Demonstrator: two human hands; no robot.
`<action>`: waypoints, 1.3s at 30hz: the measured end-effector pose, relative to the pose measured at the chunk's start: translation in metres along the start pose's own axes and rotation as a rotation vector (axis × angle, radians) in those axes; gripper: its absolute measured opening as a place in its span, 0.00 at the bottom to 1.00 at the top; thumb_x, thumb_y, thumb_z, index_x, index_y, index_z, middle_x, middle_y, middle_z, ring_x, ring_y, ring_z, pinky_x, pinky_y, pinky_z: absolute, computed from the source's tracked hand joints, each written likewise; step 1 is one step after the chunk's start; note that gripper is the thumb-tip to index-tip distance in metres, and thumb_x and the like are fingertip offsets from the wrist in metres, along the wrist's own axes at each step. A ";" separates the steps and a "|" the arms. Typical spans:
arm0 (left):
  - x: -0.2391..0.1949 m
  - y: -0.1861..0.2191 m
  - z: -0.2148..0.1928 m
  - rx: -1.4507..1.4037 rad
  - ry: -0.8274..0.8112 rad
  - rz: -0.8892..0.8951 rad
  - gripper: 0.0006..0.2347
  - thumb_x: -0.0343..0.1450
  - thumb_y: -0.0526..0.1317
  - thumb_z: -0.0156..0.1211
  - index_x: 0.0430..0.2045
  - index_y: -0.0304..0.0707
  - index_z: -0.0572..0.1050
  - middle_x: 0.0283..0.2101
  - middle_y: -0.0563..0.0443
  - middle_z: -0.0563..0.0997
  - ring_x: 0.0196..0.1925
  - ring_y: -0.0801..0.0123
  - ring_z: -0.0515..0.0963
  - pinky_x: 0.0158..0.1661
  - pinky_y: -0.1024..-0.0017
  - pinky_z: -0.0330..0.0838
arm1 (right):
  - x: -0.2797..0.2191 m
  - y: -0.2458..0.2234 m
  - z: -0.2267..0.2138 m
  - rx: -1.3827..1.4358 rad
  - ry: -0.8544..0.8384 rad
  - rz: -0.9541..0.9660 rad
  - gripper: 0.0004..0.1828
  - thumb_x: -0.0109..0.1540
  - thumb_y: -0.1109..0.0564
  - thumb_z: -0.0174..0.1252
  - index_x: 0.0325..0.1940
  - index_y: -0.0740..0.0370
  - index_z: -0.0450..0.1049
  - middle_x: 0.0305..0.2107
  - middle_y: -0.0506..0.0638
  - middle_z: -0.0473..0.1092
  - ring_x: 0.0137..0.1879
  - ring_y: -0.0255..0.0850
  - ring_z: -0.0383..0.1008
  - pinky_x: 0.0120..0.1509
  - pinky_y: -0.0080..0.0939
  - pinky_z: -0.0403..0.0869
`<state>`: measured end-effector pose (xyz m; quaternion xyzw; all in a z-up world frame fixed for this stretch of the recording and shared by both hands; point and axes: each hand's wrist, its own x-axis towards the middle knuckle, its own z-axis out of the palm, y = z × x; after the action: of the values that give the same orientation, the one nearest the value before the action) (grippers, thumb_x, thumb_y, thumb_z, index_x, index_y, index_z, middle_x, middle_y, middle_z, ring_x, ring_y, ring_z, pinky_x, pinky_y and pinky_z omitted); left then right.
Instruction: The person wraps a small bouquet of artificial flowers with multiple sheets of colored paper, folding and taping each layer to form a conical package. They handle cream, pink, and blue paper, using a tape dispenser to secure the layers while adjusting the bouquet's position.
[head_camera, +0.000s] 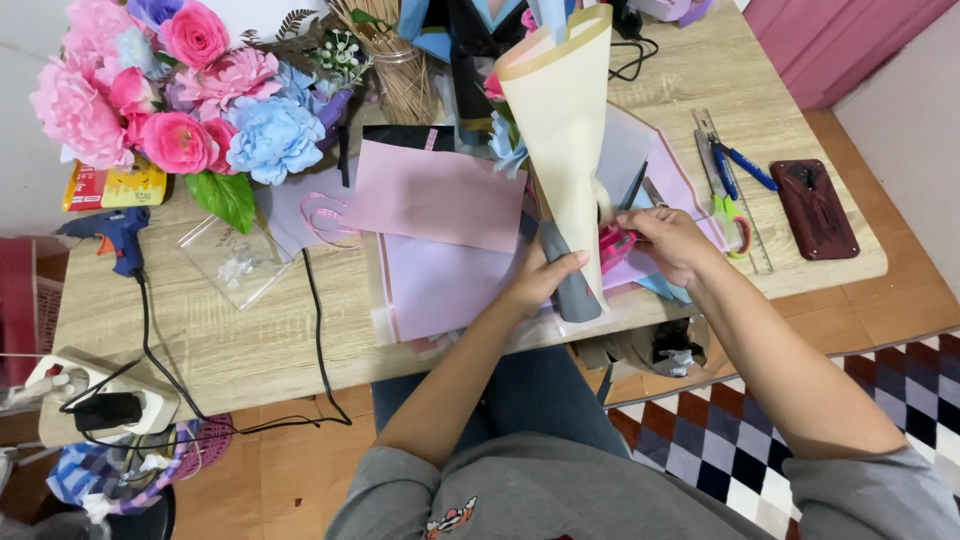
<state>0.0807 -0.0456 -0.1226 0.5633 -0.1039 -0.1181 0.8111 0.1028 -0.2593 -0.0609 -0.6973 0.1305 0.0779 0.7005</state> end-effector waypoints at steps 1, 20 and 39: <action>-0.001 0.000 0.000 0.000 0.002 0.000 0.32 0.69 0.45 0.72 0.65 0.36 0.61 0.57 0.37 0.71 0.61 0.57 0.70 0.61 0.52 0.65 | -0.007 -0.006 0.004 0.000 -0.002 0.001 0.08 0.59 0.57 0.68 0.37 0.64 0.81 0.34 0.54 0.77 0.38 0.40 0.74 0.47 0.38 0.71; -0.003 -0.010 0.000 -0.016 0.058 -0.073 0.35 0.69 0.46 0.72 0.68 0.36 0.58 0.59 0.36 0.70 0.62 0.56 0.70 0.62 0.52 0.64 | -0.048 0.041 0.008 0.269 0.100 -0.194 0.08 0.61 0.62 0.62 0.28 0.64 0.74 0.36 0.55 0.73 0.37 0.36 0.71 0.45 0.32 0.69; -0.022 0.022 -0.003 -0.319 0.048 -0.174 0.31 0.69 0.48 0.70 0.63 0.35 0.63 0.56 0.34 0.73 0.56 0.54 0.76 0.62 0.51 0.67 | -0.071 -0.006 -0.006 -0.317 0.037 -0.326 0.05 0.58 0.63 0.65 0.31 0.66 0.75 0.36 0.57 0.77 0.41 0.38 0.70 0.41 0.34 0.69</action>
<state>0.0626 -0.0288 -0.1043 0.4370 -0.0155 -0.1891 0.8792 0.0366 -0.2601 -0.0349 -0.8119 0.0150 -0.0298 0.5829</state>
